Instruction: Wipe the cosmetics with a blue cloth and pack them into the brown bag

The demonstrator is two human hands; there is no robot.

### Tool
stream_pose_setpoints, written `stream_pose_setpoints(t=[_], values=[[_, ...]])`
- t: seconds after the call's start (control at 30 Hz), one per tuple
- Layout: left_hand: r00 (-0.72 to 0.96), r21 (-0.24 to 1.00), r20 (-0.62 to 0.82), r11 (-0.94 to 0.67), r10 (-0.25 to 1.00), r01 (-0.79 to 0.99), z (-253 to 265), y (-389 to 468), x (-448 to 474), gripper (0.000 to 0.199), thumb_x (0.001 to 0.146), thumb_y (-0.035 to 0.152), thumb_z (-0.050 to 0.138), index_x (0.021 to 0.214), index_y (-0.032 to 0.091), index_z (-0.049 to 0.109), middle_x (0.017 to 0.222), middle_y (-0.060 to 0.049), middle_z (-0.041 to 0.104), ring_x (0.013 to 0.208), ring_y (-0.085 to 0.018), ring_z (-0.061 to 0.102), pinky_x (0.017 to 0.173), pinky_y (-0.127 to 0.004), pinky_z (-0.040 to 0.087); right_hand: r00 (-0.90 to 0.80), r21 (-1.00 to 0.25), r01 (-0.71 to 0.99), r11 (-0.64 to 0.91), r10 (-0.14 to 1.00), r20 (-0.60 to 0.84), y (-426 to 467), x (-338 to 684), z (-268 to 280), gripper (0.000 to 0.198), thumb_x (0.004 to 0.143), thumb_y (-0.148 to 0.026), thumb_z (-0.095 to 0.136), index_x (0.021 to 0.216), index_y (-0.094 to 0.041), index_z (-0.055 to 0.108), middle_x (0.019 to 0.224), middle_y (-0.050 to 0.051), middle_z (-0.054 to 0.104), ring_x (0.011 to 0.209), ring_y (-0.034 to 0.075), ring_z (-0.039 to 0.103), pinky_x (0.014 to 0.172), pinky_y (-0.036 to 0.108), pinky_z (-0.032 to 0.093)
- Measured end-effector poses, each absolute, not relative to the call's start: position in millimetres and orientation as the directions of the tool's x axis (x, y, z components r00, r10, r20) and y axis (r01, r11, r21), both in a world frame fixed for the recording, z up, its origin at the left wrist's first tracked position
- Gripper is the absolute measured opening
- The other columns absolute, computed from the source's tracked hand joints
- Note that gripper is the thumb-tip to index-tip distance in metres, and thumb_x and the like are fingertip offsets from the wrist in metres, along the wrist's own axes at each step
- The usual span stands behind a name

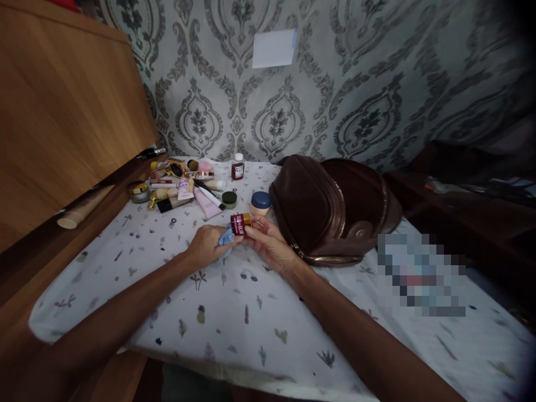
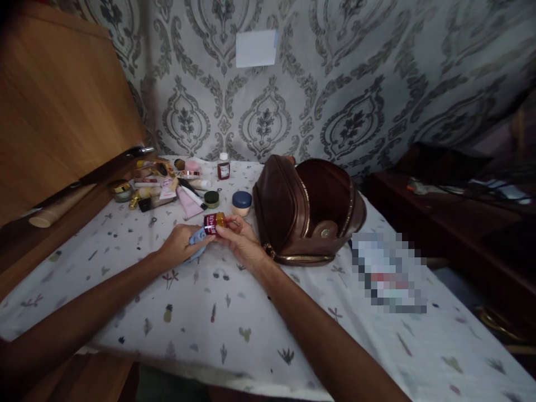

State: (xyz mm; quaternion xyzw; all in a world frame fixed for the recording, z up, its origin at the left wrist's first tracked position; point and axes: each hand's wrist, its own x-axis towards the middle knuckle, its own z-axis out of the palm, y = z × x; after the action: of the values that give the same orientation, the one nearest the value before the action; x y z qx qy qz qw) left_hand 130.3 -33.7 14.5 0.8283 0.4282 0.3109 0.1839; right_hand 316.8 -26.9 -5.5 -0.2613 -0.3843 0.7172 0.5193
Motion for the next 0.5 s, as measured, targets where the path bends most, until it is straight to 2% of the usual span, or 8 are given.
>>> stream_pose_setpoints(t=[0.2, 0.27, 0.33, 0.4, 0.5], values=[[0.426, 0.622, 0.422, -0.597, 0.800, 0.506, 18.3, -38.0, 131.9, 0.042, 0.092, 0.045, 0.052, 0.061, 0.019, 0.044, 0.054, 0.005, 0.045, 0.050, -0.009, 0.040, 0.053, -0.023, 0.032, -0.353, -0.797, -0.561, -0.225, 0.935, -0.016, -25.1, 318.8, -6.5, 0.039, 0.066, -0.035, 0.090, 0.090, -0.020, 0.063, 0.088, 0.000, 0.076, 0.078, 0.015, 0.073, 0.070, 0.028, 0.063], [0.367, 0.635, 0.450, -0.580, 0.815, 0.510, 18.2, -37.8, 131.5, 0.030, 0.092, 0.041, 0.054, 0.071, 0.019, 0.050, 0.057, 0.006, 0.048, 0.052, -0.010, 0.043, 0.055, -0.023, 0.036, -0.342, -0.794, -0.565, -0.226, 0.939, -0.024, -23.5, 319.8, -8.2, 0.037, 0.068, -0.036, 0.089, 0.091, -0.020, 0.064, 0.088, 0.001, 0.076, 0.075, 0.015, 0.072, 0.064, 0.026, 0.063], [0.288, 0.658, 0.465, -0.545, 0.837, 0.520, 17.8, -37.1, 130.9, 0.020, 0.090, 0.039, 0.056, 0.091, 0.019, 0.055, 0.063, 0.006, 0.054, 0.055, -0.011, 0.049, 0.058, -0.023, 0.039, -0.334, -0.795, -0.563, -0.226, 0.942, -0.030, -22.0, 320.5, -10.1, 0.036, 0.070, -0.036, 0.088, 0.092, -0.019, 0.064, 0.088, 0.002, 0.076, 0.075, 0.015, 0.073, 0.061, 0.024, 0.063], [0.236, 0.689, 0.464, -0.515, 0.854, 0.510, 17.2, -36.1, 130.4, 0.029, 0.090, 0.040, 0.057, 0.110, 0.019, 0.053, 0.074, 0.003, 0.062, 0.061, -0.014, 0.056, 0.062, -0.025, 0.044, -0.334, -0.798, -0.558, -0.227, 0.942, -0.035, -21.4, 320.4, -11.1, 0.036, 0.070, -0.036, 0.087, 0.093, -0.020, 0.064, 0.089, 0.002, 0.077, 0.077, 0.015, 0.073, 0.060, 0.023, 0.063], [0.257, 0.690, 0.461, -0.526, 0.849, 0.498, 16.1, -34.8, 130.1, 0.041, 0.091, 0.045, 0.058, 0.123, 0.020, 0.051, 0.096, -0.003, 0.069, 0.079, -0.018, 0.065, 0.076, -0.029, 0.050, -0.334, -0.800, -0.556, -0.225, 0.942, -0.032, -22.6, 319.4, -10.0, 0.035, 0.070, -0.034, 0.087, 0.093, -0.020, 0.066, 0.090, 0.001, 0.076, 0.077, 0.014, 0.073, 0.062, 0.022, 0.063]])
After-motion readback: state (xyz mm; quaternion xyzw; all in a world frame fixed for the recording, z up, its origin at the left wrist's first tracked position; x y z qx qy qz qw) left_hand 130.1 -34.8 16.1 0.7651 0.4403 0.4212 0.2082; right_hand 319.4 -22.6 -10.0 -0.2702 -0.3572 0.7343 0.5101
